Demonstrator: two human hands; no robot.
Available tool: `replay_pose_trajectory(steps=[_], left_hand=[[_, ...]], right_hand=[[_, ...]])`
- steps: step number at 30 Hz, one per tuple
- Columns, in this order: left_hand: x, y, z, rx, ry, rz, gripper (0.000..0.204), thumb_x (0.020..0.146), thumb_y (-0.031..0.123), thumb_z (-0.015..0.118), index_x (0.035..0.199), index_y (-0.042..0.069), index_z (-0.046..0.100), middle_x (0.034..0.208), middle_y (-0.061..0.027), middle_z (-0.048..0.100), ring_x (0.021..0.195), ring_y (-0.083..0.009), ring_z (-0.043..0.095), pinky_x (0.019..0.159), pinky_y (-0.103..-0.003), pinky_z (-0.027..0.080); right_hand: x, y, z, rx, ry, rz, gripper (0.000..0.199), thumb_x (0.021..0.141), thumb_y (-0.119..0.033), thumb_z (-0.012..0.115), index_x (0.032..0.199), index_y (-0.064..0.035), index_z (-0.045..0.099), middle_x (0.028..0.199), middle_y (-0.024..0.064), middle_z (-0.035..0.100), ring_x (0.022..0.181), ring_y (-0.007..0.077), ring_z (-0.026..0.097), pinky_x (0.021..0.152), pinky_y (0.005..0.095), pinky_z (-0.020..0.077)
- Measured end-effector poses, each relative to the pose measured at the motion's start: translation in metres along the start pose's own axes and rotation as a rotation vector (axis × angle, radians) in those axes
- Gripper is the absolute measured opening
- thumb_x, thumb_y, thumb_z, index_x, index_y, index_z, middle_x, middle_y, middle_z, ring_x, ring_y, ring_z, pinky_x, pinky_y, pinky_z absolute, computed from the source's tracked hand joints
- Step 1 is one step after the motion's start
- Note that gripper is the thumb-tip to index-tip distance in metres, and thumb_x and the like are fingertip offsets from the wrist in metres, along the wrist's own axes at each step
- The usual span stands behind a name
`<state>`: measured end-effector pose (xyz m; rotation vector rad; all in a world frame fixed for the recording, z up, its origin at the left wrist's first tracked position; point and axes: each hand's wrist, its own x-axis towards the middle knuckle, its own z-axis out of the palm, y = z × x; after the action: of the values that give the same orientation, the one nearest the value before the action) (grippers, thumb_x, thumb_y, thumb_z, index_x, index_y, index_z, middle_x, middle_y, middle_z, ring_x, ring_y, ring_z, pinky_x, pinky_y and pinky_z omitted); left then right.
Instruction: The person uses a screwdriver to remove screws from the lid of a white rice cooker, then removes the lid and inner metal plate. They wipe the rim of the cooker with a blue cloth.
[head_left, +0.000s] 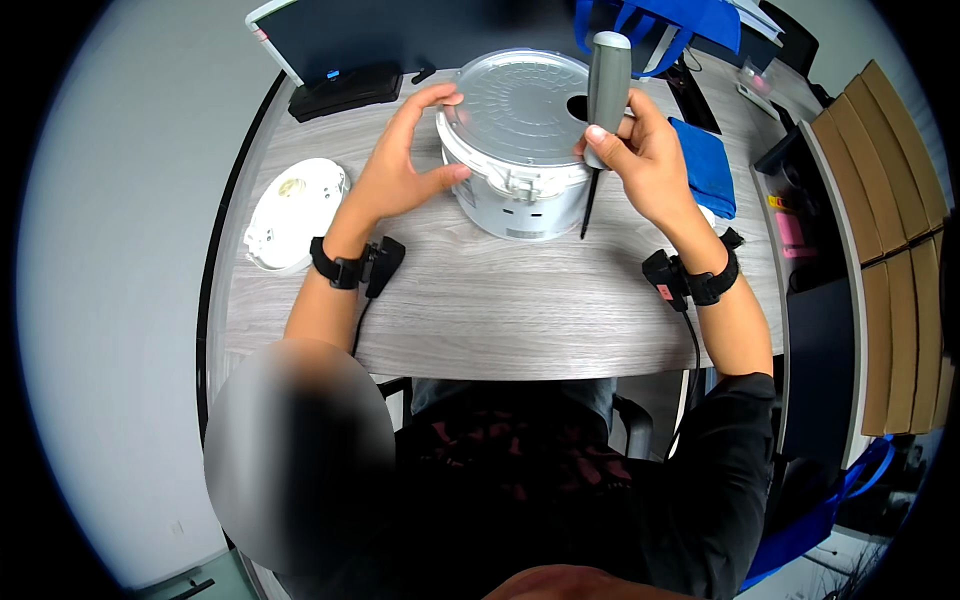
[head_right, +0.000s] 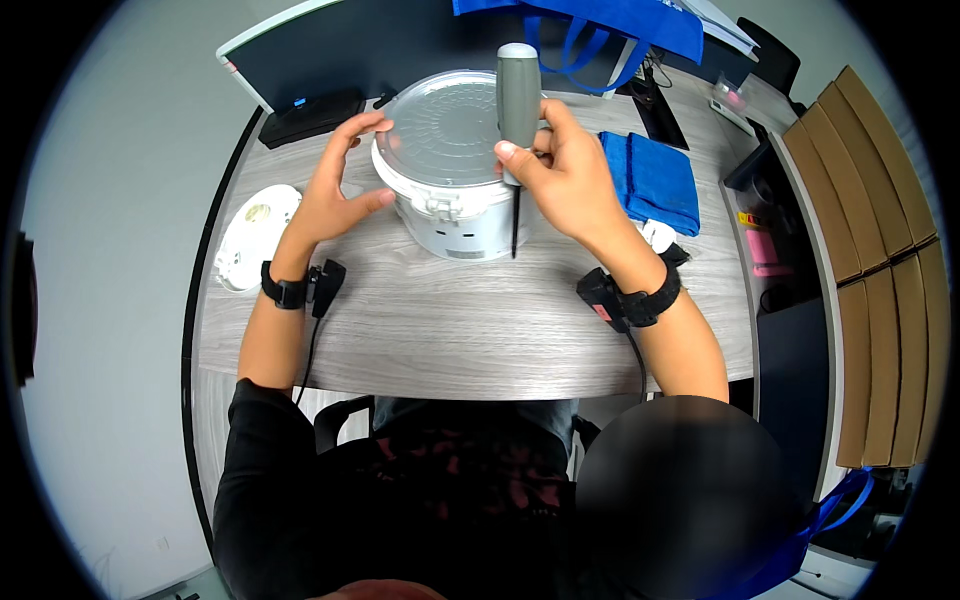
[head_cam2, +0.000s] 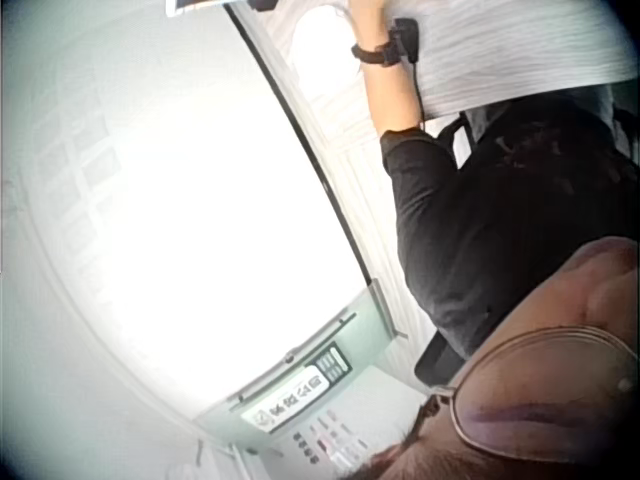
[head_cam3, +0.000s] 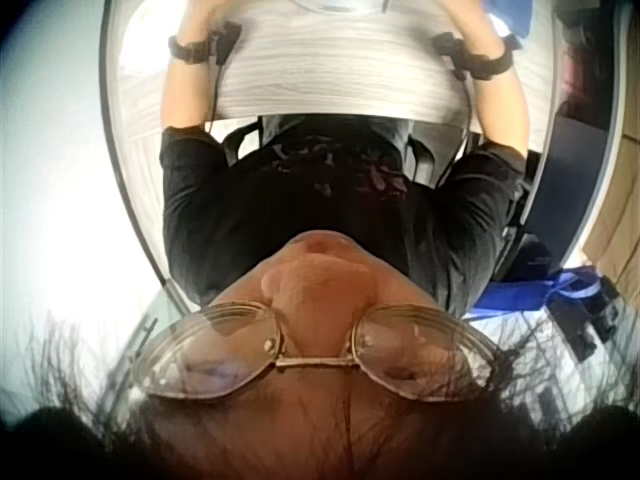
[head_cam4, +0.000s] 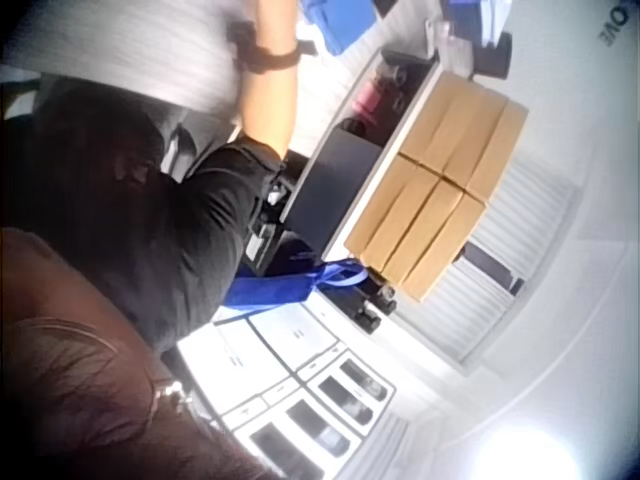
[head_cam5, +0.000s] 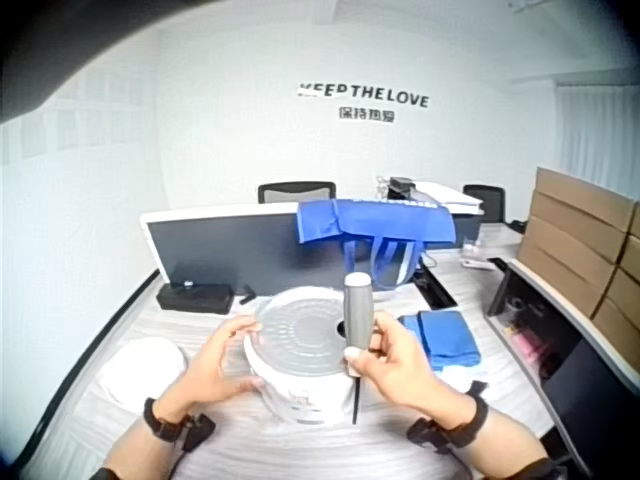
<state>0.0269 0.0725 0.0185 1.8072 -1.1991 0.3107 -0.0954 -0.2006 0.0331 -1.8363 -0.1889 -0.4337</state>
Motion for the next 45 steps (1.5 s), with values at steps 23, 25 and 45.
replay_pose_trajectory(steps=[23,25,45], left_hand=[[0.033,0.037,0.060,0.200,-0.089,0.260,0.023,0.082,0.025,0.080,0.098,0.010,0.073,0.085,-0.0026,0.059,0.085,-0.0199,0.054,0.076,-0.032,0.042],[0.041,0.040,0.054,0.025,-0.139,0.131,0.018,0.090,0.021,0.070,0.101,0.008,0.072,0.082,-0.0038,0.058,0.080,-0.0201,0.055,0.073,-0.033,0.044],[0.055,0.051,0.066,-0.054,-0.202,0.071,0.020,0.094,0.020,0.068,0.100,0.003,0.074,0.081,-0.0069,0.067,0.073,-0.0160,0.061,0.065,-0.029,0.047]], right_hand=[[0.042,-0.039,-0.024,0.016,0.117,-0.231,0.029,0.089,-0.017,0.074,0.106,0.0002,0.059,0.076,0.0039,0.065,0.069,0.0103,0.064,0.065,0.0236,0.0506],[0.051,-0.056,-0.017,0.208,0.080,-0.189,0.021,0.089,-0.003,0.071,0.099,-0.0003,0.054,0.072,-0.0009,0.058,0.063,0.0077,0.057,0.058,0.0229,0.0476],[0.049,-0.086,-0.018,0.055,0.087,-0.152,0.024,0.088,-0.005,0.073,0.102,-0.0010,0.054,0.078,-0.0010,0.058,0.066,0.0048,0.054,0.058,0.0217,0.0460]])
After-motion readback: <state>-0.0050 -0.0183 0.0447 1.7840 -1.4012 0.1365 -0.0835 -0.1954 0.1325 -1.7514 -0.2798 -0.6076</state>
